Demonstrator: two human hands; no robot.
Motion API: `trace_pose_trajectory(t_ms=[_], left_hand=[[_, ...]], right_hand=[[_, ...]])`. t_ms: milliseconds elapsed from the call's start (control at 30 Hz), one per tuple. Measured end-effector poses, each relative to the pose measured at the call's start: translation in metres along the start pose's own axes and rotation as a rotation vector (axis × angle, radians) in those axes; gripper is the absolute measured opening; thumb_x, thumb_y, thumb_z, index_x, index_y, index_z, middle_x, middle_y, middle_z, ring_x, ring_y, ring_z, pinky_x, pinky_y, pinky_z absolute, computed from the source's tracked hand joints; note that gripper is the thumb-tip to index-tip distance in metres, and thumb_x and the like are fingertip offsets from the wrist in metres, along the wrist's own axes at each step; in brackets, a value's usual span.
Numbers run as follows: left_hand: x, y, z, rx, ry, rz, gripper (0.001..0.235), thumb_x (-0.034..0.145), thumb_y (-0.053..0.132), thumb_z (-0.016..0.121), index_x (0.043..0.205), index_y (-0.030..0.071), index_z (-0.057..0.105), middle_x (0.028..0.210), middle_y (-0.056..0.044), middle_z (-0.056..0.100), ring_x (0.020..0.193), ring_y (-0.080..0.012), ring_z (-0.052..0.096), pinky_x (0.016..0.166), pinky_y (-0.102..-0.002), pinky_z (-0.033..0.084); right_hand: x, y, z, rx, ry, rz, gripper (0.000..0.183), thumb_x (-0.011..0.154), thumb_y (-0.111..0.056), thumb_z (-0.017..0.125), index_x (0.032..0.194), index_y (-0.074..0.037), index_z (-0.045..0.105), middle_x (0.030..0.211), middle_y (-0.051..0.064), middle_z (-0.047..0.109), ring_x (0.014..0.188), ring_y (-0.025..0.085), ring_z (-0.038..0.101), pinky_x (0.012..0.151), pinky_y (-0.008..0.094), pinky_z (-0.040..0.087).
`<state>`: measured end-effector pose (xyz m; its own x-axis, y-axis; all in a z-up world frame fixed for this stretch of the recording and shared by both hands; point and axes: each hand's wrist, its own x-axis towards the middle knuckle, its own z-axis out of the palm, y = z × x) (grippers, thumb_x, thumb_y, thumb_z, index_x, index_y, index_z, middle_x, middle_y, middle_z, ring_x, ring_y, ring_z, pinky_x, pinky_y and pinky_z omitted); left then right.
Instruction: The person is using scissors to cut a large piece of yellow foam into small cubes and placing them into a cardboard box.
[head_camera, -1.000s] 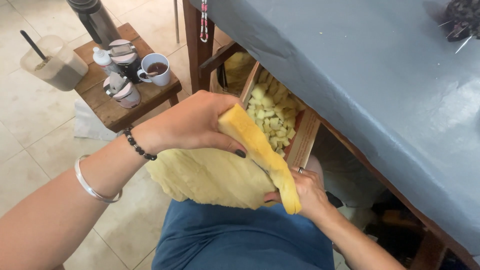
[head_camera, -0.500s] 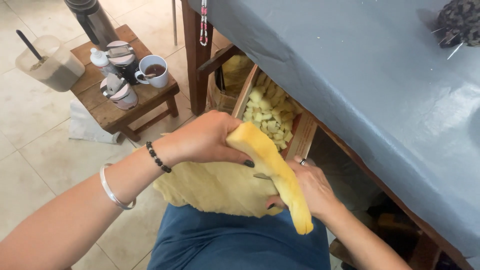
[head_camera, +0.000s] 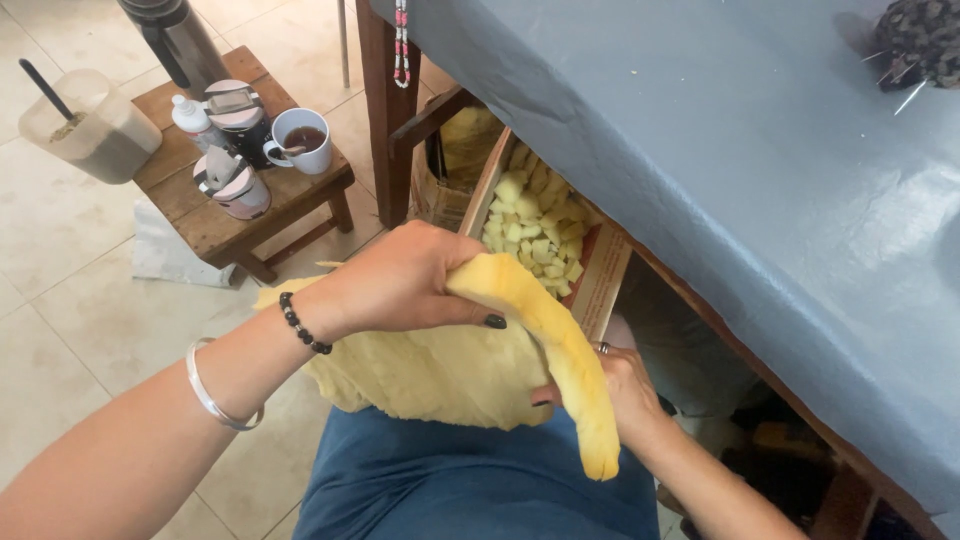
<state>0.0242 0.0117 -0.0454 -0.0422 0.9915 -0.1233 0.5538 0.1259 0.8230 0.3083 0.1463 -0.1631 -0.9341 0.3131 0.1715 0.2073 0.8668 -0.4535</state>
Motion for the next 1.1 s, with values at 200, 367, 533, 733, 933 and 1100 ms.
trace_pose_trajectory(t_ms=[200, 367, 533, 733, 933, 1100], left_hand=[[0.012, -0.005, 0.017, 0.022, -0.026, 0.033, 0.033, 0.075, 0.034, 0.085, 0.094, 0.009, 0.076, 0.076, -0.015, 0.075, 0.081, -0.0395, 0.075, 0.067, -0.044, 0.060], [0.015, 0.016, 0.013, 0.028, -0.104, -0.016, 0.035, 0.075, 0.034, 0.084, 0.092, 0.004, 0.074, 0.073, -0.014, 0.073, 0.075, -0.0361, 0.075, 0.064, -0.040, 0.059], [0.019, 0.001, 0.014, -0.007, -0.067, -0.086, 0.040, 0.071, 0.041, 0.087, 0.089, 0.008, 0.074, 0.069, -0.010, 0.072, 0.072, -0.0312, 0.074, 0.061, -0.037, 0.058], [0.006, -0.011, 0.021, -0.120, 0.083, 0.129, 0.067, 0.077, 0.034, 0.087, 0.130, 0.018, 0.049, 0.100, -0.011, 0.080, 0.095, -0.0367, 0.076, 0.081, -0.043, 0.063], [0.004, 0.013, 0.019, -0.063, 0.012, 0.067, 0.082, 0.082, 0.036, 0.082, 0.147, 0.026, 0.033, 0.092, -0.004, 0.079, 0.092, -0.0327, 0.073, 0.079, -0.041, 0.060], [0.007, 0.022, 0.019, 0.079, 0.038, 0.153, 0.079, 0.086, 0.035, 0.079, 0.148, 0.025, 0.031, 0.108, -0.014, 0.075, 0.098, -0.0434, 0.073, 0.081, -0.050, 0.061]], right_hand=[[0.013, -0.013, -0.018, 0.093, -0.104, 0.073, 0.059, 0.055, -0.060, 0.095, 0.078, -0.012, 0.071, 0.075, 0.003, 0.069, 0.087, 0.031, 0.072, 0.078, 0.044, 0.060], [0.028, -0.019, -0.023, -0.102, -0.033, -0.034, 0.050, 0.065, -0.061, 0.088, 0.072, -0.018, 0.065, 0.068, -0.003, 0.061, 0.072, 0.026, 0.065, 0.059, 0.041, 0.053], [0.023, -0.009, -0.011, -0.060, 0.045, -0.082, 0.050, 0.071, -0.056, 0.088, 0.069, -0.013, 0.064, 0.064, 0.001, 0.061, 0.066, 0.027, 0.065, 0.058, 0.039, 0.053], [0.026, -0.018, -0.029, -0.030, -0.027, -0.022, 0.049, 0.068, -0.055, 0.089, 0.068, -0.012, 0.065, 0.063, 0.001, 0.062, 0.065, 0.027, 0.067, 0.058, 0.039, 0.055], [0.029, -0.015, -0.043, -0.019, -0.107, 0.000, 0.048, 0.068, -0.057, 0.088, 0.070, -0.013, 0.068, 0.065, 0.001, 0.065, 0.068, 0.026, 0.069, 0.061, 0.037, 0.057], [0.030, -0.019, -0.057, 0.008, -0.106, 0.031, 0.041, 0.076, -0.050, 0.087, 0.071, -0.013, 0.071, 0.062, 0.002, 0.065, 0.069, 0.025, 0.071, 0.064, 0.036, 0.057]])
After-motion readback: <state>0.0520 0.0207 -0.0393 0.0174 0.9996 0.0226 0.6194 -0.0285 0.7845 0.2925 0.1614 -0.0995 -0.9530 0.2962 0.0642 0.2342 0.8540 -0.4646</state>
